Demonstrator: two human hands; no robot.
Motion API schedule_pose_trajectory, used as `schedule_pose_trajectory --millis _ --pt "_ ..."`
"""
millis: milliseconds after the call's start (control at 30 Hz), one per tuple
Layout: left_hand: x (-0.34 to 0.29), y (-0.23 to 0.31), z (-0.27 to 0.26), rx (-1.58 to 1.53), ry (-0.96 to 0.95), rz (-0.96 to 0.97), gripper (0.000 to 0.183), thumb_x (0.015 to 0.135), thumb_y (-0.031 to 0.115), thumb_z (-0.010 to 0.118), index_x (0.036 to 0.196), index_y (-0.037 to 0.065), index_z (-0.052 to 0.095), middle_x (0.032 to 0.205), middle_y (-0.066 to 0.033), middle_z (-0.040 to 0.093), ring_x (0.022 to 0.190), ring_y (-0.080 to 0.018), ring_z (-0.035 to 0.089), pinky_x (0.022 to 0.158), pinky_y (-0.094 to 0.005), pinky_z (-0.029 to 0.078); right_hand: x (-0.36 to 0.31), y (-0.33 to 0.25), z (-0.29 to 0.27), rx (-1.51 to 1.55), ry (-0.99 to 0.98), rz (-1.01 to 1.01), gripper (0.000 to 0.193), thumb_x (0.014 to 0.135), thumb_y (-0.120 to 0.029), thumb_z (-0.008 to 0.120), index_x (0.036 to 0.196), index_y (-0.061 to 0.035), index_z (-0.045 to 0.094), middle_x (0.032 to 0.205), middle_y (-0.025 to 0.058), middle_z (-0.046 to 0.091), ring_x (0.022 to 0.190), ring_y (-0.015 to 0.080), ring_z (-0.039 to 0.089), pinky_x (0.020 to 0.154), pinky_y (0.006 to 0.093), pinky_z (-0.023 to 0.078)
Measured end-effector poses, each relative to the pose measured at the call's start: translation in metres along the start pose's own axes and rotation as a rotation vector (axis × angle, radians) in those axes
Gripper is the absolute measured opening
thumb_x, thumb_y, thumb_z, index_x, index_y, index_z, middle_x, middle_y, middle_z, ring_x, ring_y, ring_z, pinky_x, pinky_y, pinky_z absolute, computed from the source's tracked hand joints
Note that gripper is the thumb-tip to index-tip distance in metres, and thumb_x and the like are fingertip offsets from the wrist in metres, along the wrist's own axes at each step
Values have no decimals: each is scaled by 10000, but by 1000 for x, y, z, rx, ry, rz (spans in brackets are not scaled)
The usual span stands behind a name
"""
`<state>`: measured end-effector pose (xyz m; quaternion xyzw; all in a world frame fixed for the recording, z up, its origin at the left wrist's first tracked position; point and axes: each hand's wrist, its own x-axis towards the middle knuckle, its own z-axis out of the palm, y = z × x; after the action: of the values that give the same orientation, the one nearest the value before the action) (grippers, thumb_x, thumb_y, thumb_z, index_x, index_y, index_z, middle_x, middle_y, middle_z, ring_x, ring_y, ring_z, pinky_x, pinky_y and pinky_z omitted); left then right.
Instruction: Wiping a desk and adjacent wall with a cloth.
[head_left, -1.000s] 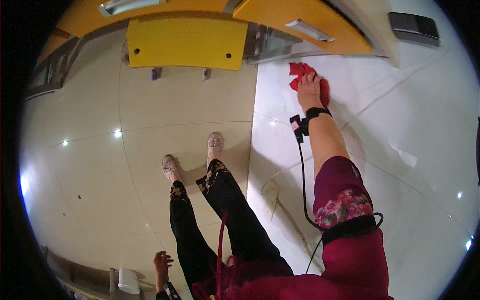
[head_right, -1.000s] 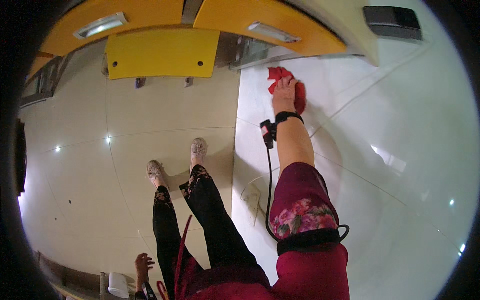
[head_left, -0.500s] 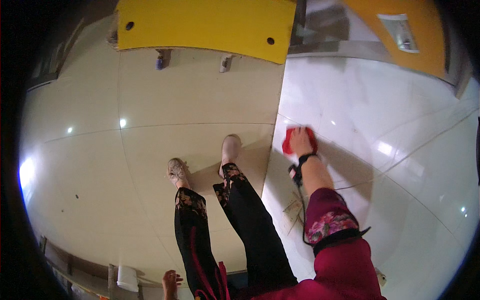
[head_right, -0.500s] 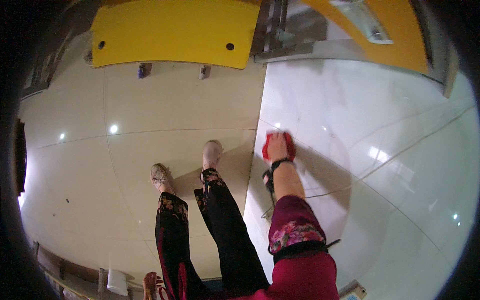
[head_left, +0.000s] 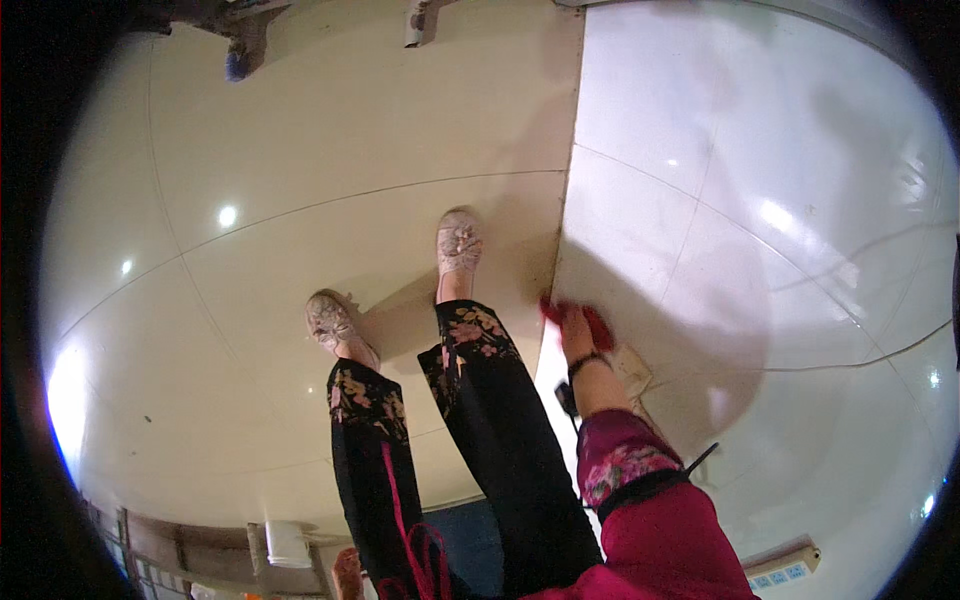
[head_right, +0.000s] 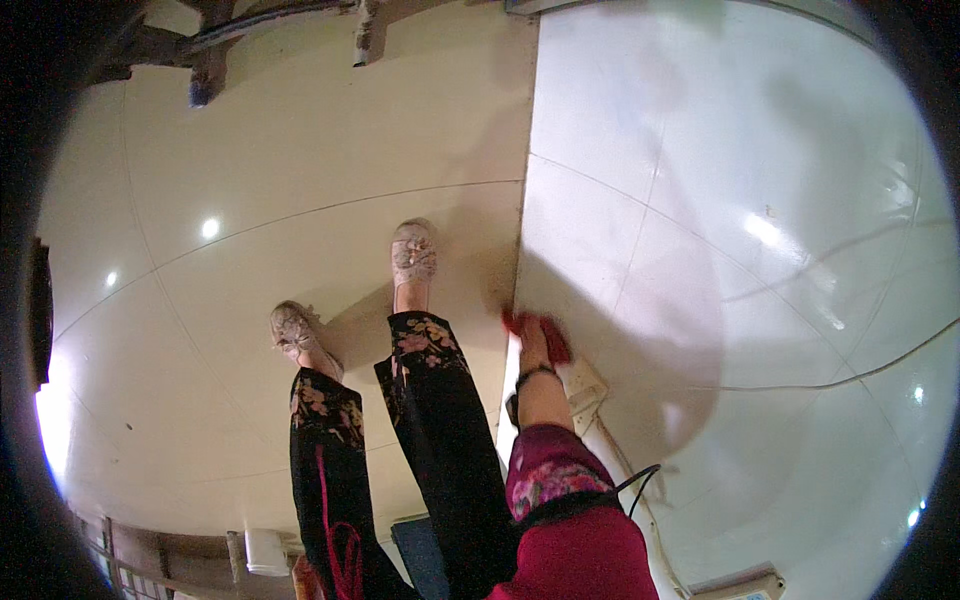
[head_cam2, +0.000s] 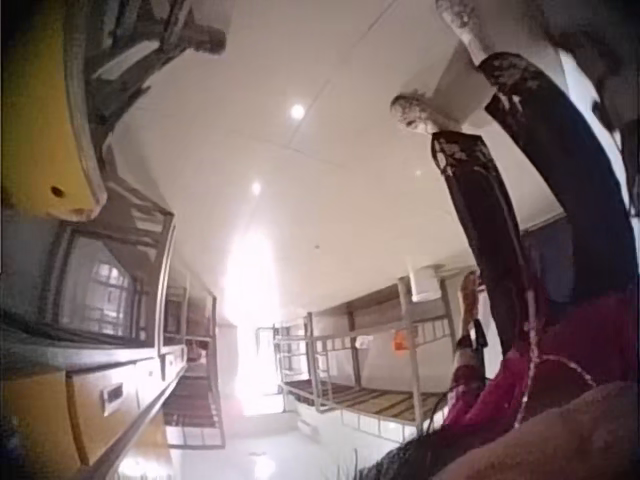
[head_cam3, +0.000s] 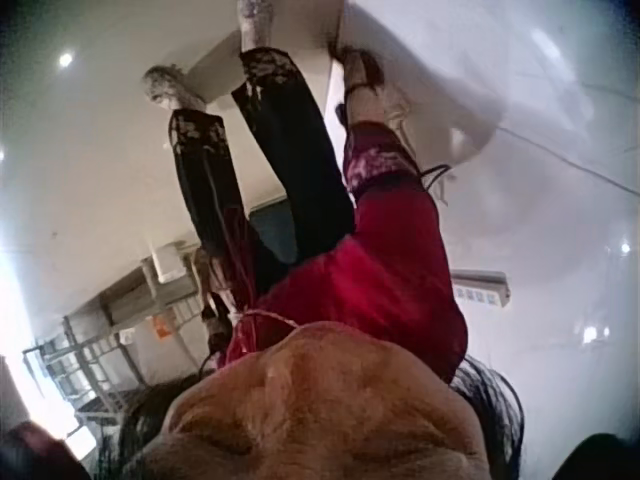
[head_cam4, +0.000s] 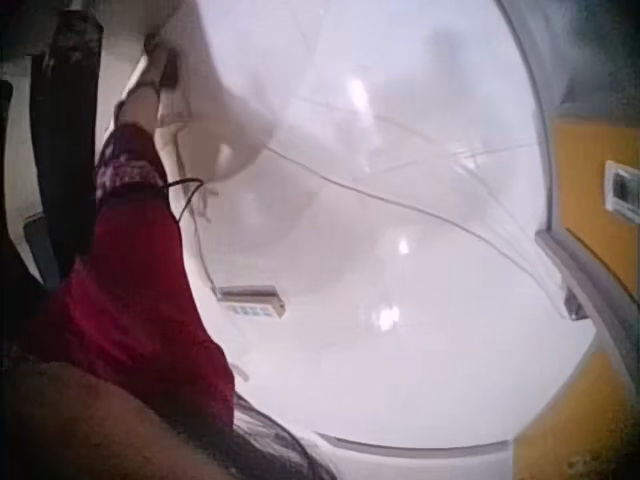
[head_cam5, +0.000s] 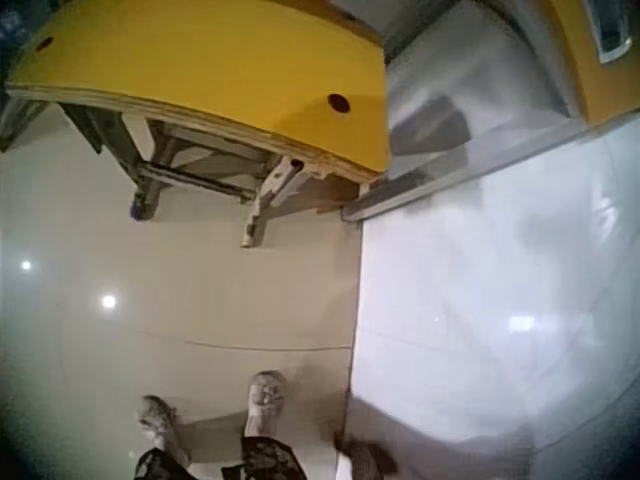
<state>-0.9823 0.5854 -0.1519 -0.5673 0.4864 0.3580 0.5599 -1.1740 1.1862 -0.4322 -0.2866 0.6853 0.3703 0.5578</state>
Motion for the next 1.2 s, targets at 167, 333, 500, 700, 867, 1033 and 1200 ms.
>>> schedule_pose_trajectory --millis 167,333,500,700,867,1033,1200 --pt "-10 3 -20 -4 22 -4 375 840 311 489 1128 73 466 924 -96 585 789 -196 592 635 -317 470 -26 -7 -34 59 -201 -115 387 818 -209 350 1144 -37 467 1151 116 463 1082 271 379 943 413 231" --pt "14 24 -26 1 -25 82 373 841 310 487 1125 68 468 921 -94 586 787 -195 593 634 -316 470 47 176 -85 -35 347 505 359 804 -188 378 1077 8 504 1103 139 495 1066 264 396 902 414 270" --pt "9 11 -64 -47 -33 96 372 843 309 486 1121 63 470 919 -92 586 784 -195 593 632 -316 470 30 220 -161 -160 459 532 378 828 -201 339 1131 -22 477 1204 141 424 1124 304 346 897 484 267" --pt "35 -16 -40 -53 -16 76 372 844 309 485 1119 60 470 921 -90 585 783 -194 592 634 -314 469 41 31 -78 -336 129 299 432 839 -239 321 1195 -12 415 1228 147 404 1159 304 322 943 473 219" --pt "35 -53 0 -38 -5 -33 373 845 310 484 1119 57 470 925 -89 584 784 -193 591 637 -312 469 6 -65 12 84 -70 -5 444 808 -231 405 1217 -59 399 1258 115 375 1181 294 298 972 471 172" --pt "34 -40 -6 -38 55 -19 374 846 311 483 1118 55 469 929 -88 583 785 -193 589 639 -310 468 7 -25 -45 -86 -163 42 393 803 -195 376 1148 -34 473 1175 126 449 1146 277 337 969 407 205" --pt "24 -16 -4 -48 34 117 375 847 312 482 1118 53 469 933 -87 582 786 -192 588 642 -308 468 -7 133 -135 -239 202 541 376 818 -196 363 1156 -71 470 1198 105 433 1146 277 332 914 475 247"
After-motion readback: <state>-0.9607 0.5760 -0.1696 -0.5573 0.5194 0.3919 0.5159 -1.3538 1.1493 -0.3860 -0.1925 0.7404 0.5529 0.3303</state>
